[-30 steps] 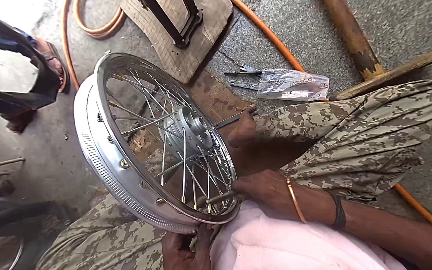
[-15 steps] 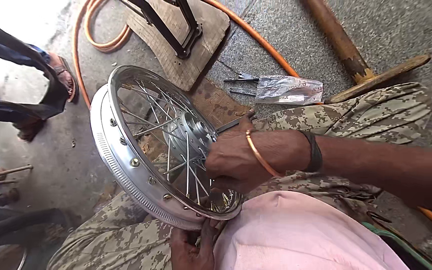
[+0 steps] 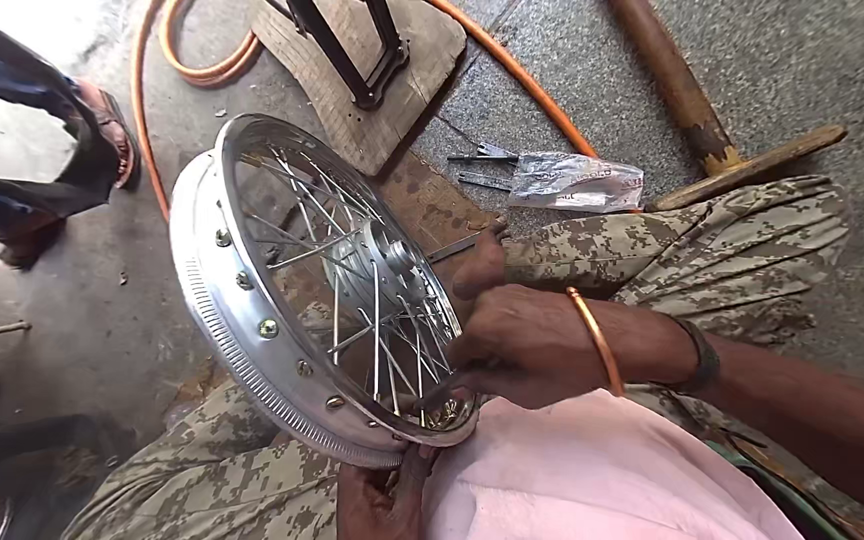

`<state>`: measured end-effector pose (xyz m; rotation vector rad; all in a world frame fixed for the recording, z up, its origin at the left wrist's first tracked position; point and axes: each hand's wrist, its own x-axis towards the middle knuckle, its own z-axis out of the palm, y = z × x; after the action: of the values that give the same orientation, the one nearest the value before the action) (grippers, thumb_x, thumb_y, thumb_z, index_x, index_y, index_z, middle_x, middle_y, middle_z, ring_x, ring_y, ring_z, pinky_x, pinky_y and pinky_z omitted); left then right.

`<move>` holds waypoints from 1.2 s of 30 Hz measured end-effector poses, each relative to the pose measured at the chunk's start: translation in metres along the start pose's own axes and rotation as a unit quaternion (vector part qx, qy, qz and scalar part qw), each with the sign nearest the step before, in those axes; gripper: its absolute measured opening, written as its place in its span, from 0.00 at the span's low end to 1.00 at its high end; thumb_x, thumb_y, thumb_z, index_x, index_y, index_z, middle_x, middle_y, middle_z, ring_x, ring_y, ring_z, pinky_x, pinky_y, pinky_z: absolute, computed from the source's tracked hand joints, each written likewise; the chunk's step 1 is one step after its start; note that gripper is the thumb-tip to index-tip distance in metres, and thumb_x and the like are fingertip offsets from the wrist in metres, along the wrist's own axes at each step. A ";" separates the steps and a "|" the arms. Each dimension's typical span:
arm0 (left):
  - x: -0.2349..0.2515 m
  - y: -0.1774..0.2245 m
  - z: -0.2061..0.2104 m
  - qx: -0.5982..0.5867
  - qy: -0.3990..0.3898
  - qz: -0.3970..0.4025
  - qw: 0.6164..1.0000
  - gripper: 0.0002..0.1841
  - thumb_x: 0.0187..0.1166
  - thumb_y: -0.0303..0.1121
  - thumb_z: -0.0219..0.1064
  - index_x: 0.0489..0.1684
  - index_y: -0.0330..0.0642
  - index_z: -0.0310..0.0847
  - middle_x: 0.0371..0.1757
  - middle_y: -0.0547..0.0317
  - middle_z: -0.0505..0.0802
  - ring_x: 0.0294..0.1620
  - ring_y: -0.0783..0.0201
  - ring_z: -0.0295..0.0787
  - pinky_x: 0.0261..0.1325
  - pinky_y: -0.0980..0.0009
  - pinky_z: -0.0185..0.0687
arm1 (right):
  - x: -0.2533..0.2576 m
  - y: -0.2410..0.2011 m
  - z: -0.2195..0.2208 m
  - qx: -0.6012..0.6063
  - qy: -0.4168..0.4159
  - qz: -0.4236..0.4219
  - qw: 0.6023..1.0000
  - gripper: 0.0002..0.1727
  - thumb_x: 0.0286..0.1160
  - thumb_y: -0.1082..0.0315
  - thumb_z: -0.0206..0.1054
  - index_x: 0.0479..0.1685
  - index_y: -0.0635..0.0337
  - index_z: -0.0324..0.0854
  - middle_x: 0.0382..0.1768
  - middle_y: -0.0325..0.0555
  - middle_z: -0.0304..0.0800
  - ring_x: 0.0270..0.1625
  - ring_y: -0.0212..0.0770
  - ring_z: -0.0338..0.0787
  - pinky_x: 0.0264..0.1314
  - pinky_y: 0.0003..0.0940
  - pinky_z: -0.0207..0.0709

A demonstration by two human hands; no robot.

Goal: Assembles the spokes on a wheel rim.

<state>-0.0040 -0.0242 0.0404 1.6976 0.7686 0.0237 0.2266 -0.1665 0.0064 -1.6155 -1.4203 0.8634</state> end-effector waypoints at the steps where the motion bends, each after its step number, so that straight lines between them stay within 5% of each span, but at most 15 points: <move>1: -0.001 0.000 0.000 0.001 -0.002 -0.001 1.000 0.19 0.75 0.23 0.72 0.59 0.33 0.68 0.42 0.68 0.95 0.35 0.73 0.94 0.43 0.74 0.94 | 0.008 -0.006 -0.008 -0.004 -0.027 0.013 1.000 0.13 0.74 0.59 0.73 0.21 0.51 0.86 0.15 0.32 0.78 0.19 0.31 0.79 0.20 0.34 0.71; 6: 0.005 0.001 -0.006 0.012 0.003 0.044 0.999 0.11 0.75 0.21 0.68 0.50 0.39 0.74 0.35 0.73 0.95 0.28 0.75 0.92 0.36 0.76 0.92 | 0.051 -0.037 -0.038 -0.059 -0.108 0.007 0.992 0.11 0.60 0.63 0.82 0.27 0.55 0.84 0.22 0.38 0.79 0.25 0.39 0.80 0.26 0.41 0.70; 9: 0.007 -0.001 -0.013 0.015 0.026 0.063 0.998 0.08 0.75 0.23 0.70 0.47 0.41 0.79 0.33 0.72 0.95 0.26 0.75 0.90 0.32 0.77 0.91 | 0.025 -0.029 -0.008 -0.051 0.001 -0.026 0.998 0.11 0.71 0.62 0.75 0.23 0.52 0.84 0.14 0.33 0.77 0.19 0.35 0.80 0.20 0.37 0.71; 12: 0.003 -0.007 -0.021 0.007 0.048 0.056 0.997 0.07 0.74 0.27 0.73 0.45 0.44 0.83 0.35 0.72 0.96 0.27 0.75 0.91 0.33 0.76 0.92 | -0.018 -0.004 0.062 0.038 0.135 -0.024 0.990 0.15 0.85 0.60 0.60 0.31 0.54 0.85 0.17 0.32 0.77 0.20 0.28 0.78 0.21 0.27 0.70; 15: 0.000 -0.012 -0.024 0.005 0.044 0.049 0.998 0.09 0.73 0.27 0.74 0.46 0.46 0.83 0.37 0.72 0.96 0.29 0.75 0.92 0.36 0.76 0.93 | -0.035 0.005 0.100 0.091 0.134 0.022 0.987 0.16 0.90 0.59 0.56 0.37 0.55 0.84 0.22 0.37 0.81 0.25 0.31 0.82 0.26 0.29 0.74; 19: 0.000 -0.014 -0.027 0.027 0.031 0.064 0.997 0.08 0.74 0.32 0.75 0.44 0.46 0.84 0.35 0.71 0.96 0.27 0.74 0.92 0.34 0.75 0.93 | -0.034 0.014 0.099 0.057 0.102 0.023 0.993 0.15 0.90 0.56 0.57 0.39 0.52 0.84 0.23 0.34 0.82 0.26 0.32 0.84 0.27 0.32 0.76; 22: 0.003 -0.017 -0.023 0.050 0.018 0.087 0.995 0.10 0.77 0.38 0.75 0.47 0.45 0.85 0.39 0.70 0.94 0.28 0.73 0.91 0.34 0.75 0.93 | -0.038 0.025 0.092 0.040 0.151 -0.014 0.988 0.15 0.89 0.59 0.58 0.39 0.55 0.87 0.25 0.35 0.84 0.29 0.30 0.84 0.30 0.28 0.77; 27: 0.002 -0.025 -0.018 0.066 0.052 0.130 0.988 0.08 0.78 0.37 0.73 0.49 0.50 0.86 0.40 0.73 0.96 0.33 0.74 0.93 0.39 0.77 0.93 | -0.042 0.040 0.084 0.042 0.223 0.040 0.973 0.15 0.88 0.61 0.56 0.33 0.55 0.82 0.18 0.31 0.74 0.20 0.27 0.74 0.21 0.24 0.68; 30: 0.003 -0.030 -0.023 0.083 0.034 0.135 0.987 0.12 0.73 0.39 0.79 0.50 0.53 0.88 0.44 0.71 0.97 0.43 0.70 0.96 0.51 0.72 0.95 | -0.048 0.033 0.080 0.012 0.170 0.032 0.985 0.15 0.87 0.59 0.57 0.35 0.52 0.85 0.22 0.31 0.80 0.24 0.28 0.80 0.24 0.28 0.74; 36: 0.005 -0.027 -0.012 0.093 0.045 0.138 0.985 0.10 0.72 0.38 0.79 0.47 0.55 0.89 0.42 0.74 0.97 0.43 0.73 0.95 0.50 0.73 0.95 | -0.038 0.020 0.085 0.018 0.155 -0.027 0.987 0.15 0.88 0.59 0.58 0.38 0.55 0.88 0.25 0.36 0.84 0.29 0.31 0.85 0.29 0.27 0.77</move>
<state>-0.0174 -0.0094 0.0180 1.9828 0.6115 0.2276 0.1554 -0.1942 -0.0503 -1.5973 -1.2154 0.5741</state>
